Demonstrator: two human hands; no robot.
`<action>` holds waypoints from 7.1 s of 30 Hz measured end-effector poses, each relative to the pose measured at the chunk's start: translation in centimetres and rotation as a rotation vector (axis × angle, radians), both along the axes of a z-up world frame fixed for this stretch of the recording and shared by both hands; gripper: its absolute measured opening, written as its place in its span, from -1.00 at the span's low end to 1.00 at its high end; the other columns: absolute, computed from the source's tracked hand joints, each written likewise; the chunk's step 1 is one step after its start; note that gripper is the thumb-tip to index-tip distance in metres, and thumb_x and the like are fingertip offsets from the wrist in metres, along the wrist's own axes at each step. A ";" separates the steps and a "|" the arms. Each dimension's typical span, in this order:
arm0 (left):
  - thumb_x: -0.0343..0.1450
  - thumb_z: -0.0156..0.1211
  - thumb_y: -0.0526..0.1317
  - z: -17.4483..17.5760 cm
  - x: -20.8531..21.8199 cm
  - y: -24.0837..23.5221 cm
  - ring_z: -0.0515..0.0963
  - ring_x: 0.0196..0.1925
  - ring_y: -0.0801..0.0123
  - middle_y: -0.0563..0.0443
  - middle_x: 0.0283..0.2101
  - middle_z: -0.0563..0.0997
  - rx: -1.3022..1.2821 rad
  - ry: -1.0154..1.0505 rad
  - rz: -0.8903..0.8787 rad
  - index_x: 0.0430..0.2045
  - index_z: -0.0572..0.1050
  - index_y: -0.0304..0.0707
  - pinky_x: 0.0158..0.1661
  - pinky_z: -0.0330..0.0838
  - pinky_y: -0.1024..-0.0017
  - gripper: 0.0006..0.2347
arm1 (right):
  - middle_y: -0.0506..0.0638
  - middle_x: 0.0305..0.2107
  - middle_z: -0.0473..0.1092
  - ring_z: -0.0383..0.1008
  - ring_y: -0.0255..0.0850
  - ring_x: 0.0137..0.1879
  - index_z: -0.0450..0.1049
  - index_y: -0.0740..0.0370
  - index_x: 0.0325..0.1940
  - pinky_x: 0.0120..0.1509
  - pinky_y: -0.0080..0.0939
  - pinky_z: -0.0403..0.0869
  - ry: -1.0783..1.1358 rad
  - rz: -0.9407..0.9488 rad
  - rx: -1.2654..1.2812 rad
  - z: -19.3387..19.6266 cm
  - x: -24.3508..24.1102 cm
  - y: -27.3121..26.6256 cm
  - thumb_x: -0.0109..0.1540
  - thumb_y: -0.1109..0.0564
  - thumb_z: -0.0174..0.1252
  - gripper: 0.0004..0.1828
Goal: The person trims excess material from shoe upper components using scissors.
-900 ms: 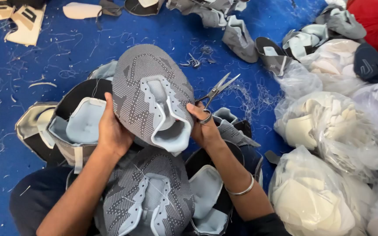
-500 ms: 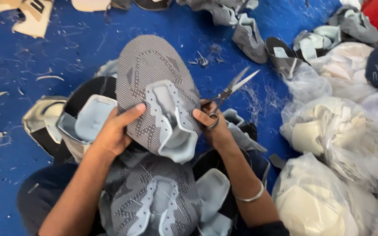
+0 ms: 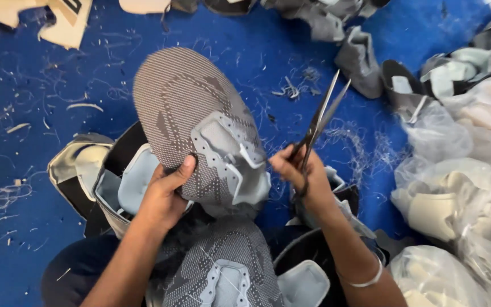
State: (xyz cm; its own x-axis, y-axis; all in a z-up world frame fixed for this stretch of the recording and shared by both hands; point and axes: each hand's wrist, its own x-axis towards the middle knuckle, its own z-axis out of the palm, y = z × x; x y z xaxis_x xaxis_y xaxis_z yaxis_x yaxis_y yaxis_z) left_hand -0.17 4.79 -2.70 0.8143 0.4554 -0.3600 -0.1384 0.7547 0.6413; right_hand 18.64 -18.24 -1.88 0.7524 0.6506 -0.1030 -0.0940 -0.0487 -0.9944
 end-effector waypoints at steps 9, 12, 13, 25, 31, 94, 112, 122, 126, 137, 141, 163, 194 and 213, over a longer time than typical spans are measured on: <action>0.42 0.20 -0.06 -1.1 0.6 -1.3 0.54 0.20 0.02 -0.24 0.20 0.51 -0.240 -0.172 -0.096 0.26 0.25 -0.46 0.19 0.42 0.01 -0.43 | -0.03 0.03 0.46 0.48 -0.27 0.16 0.31 0.18 0.00 0.26 -0.19 0.45 0.075 0.019 -0.149 -1.4 0.0 1.1 0.14 0.02 0.38 -0.52; 0.45 0.23 -0.13 -2.3 0.0 -2.2 0.55 0.15 -0.02 -0.28 0.14 0.53 -0.214 -0.133 -0.151 0.19 0.29 -0.53 0.14 0.45 -0.01 -0.50 | 0.00 -0.17 0.47 0.47 -0.23 0.00 0.45 0.27 0.06 0.19 -0.20 0.42 0.401 -0.024 -0.126 -2.1 -0.3 0.3 0.17 0.11 0.40 -0.56; 0.45 0.23 -0.13 -1.5 0.1 -2.4 0.55 0.15 -0.02 -0.28 0.14 0.53 -0.215 -0.129 -0.150 0.19 0.29 -0.53 0.14 0.45 -0.01 -0.50 | 0.00 -0.17 0.47 0.47 -0.23 0.00 0.45 0.27 0.06 0.19 -0.20 0.42 0.405 -0.023 -0.127 -1.7 -0.5 0.4 0.17 0.11 0.40 -0.56; 0.33 0.36 -0.29 0.2 0.4 -3.5 0.67 -0.02 0.29 -0.14 -0.02 0.69 0.184 0.179 -0.168 0.04 0.52 -0.48 -0.01 0.57 0.32 -0.61 | -0.15 -0.40 0.41 0.42 -0.37 -0.27 0.35 0.20 -0.08 -0.18 -0.33 0.38 0.246 -0.075 -0.176 0.2 -1.2 0.8 0.11 0.16 0.42 -0.58; 0.37 0.33 -0.32 -2.2 0.5 -3.9 0.60 0.08 0.20 -0.16 0.05 0.61 0.057 0.011 -0.153 0.10 0.46 -0.45 0.08 0.52 0.23 -0.60 | -0.16 -0.31 0.50 0.51 -0.41 -0.20 0.40 0.19 -0.02 -0.08 -0.40 0.47 0.352 -0.005 -0.137 0.2 -0.8 1.2 0.10 0.07 0.35 -0.57; 0.36 0.29 -0.38 0.6 -1.4 2.0 0.61 0.07 0.30 -0.02 0.01 0.66 0.175 -0.045 0.078 -0.02 0.54 -0.34 0.13 0.45 0.34 -0.71 | -0.01 -0.75 0.30 0.35 -0.13 -0.65 0.44 0.21 -0.50 -0.54 -0.14 0.29 -1.009 0.170 -0.534 5.1 -3.3 0.9 0.07 -0.31 0.40 -0.45; 0.38 0.29 -0.34 -0.3 -1.2 1.8 0.59 0.08 0.29 -0.05 0.02 0.64 0.255 -0.008 0.006 0.01 0.51 -0.35 0.12 0.44 0.31 -0.70 | -0.01 -0.73 0.35 0.39 -0.08 -0.65 0.43 0.19 -0.51 -0.55 -0.09 0.29 -1.149 0.151 -0.624 4.3 -2.8 0.8 0.15 -0.28 0.34 -0.49; 0.39 0.29 -0.34 -0.2 -1.3 1.8 0.59 0.08 0.28 -0.06 0.02 0.63 0.245 -0.042 0.024 0.03 0.50 -0.36 0.12 0.44 0.31 -0.68 | -0.03 -0.79 0.29 0.35 -0.15 -0.69 0.41 0.20 -0.55 -0.57 -0.17 0.29 -1.138 0.095 -0.556 4.8 -3.7 1.0 0.09 -0.34 0.38 -0.42; 0.39 0.28 -0.32 -0.1 -1.3 1.7 0.61 0.07 0.28 -0.07 -0.01 0.65 0.258 0.013 -0.002 0.02 0.50 -0.36 0.10 0.47 0.30 -0.69 | -0.07 -0.78 0.29 0.37 -0.18 -0.67 0.43 0.20 -0.51 -0.56 -0.19 0.28 -1.156 0.071 -0.522 4.4 -4.1 1.1 0.06 -0.38 0.39 -0.40; 0.39 0.29 -0.29 -0.5 -1.3 1.2 0.60 0.05 0.30 -0.05 -0.01 0.64 0.338 0.012 -0.060 0.02 0.51 -0.38 0.10 0.45 0.31 -0.68 | -0.06 -0.78 0.30 0.36 -0.17 -0.68 0.42 0.20 -0.52 -0.58 -0.18 0.26 -1.114 0.066 -0.629 3.6 -4.1 1.4 0.08 -0.38 0.37 -0.40; 0.40 0.30 -0.29 -0.8 -1.3 1.2 0.59 0.04 0.28 -0.06 -0.03 0.64 0.342 0.008 -0.057 0.01 0.51 -0.41 0.09 0.45 0.29 -0.70 | -0.03 -0.79 0.30 0.37 -0.16 -0.66 0.43 0.20 -0.53 -0.57 -0.16 0.27 -1.126 0.036 -0.623 3.9 -4.5 1.5 0.09 -0.36 0.38 -0.41; 0.37 0.36 -0.12 -0.9 -1.2 0.3 0.64 -0.08 0.36 -0.01 -0.13 0.69 0.698 0.190 -0.171 -0.09 0.57 -0.41 -0.09 0.54 0.39 -0.66 | -0.07 -0.77 0.29 0.40 -0.16 -0.64 0.44 0.18 -0.52 -0.54 -0.16 0.29 -1.163 0.055 -0.543 3.7 -4.6 1.5 0.06 -0.38 0.40 -0.41; 0.53 0.09 -0.21 1.1 -0.9 0.4 0.68 -0.13 0.27 -0.12 -0.12 0.65 0.068 -0.108 -0.025 -0.05 0.48 -0.46 -0.09 0.60 0.29 -0.76 | 0.00 -0.70 0.35 0.41 -0.02 -0.59 0.42 0.15 -0.54 -0.51 -0.05 0.31 -1.258 0.033 -0.594 3.8 -5.1 2.1 0.13 -0.27 0.38 -0.50; 0.55 0.09 -0.24 1.6 -1.3 1.2 0.67 -0.15 0.34 -0.08 -0.12 0.64 0.115 -0.146 0.074 -0.05 0.48 -0.41 -0.12 0.60 0.34 -0.80 | -0.02 -0.75 0.33 0.34 -0.12 -0.65 0.36 0.23 -0.53 -0.53 -0.14 0.29 -0.993 0.043 -0.609 3.8 -4.1 1.3 0.03 -0.38 0.40 -0.35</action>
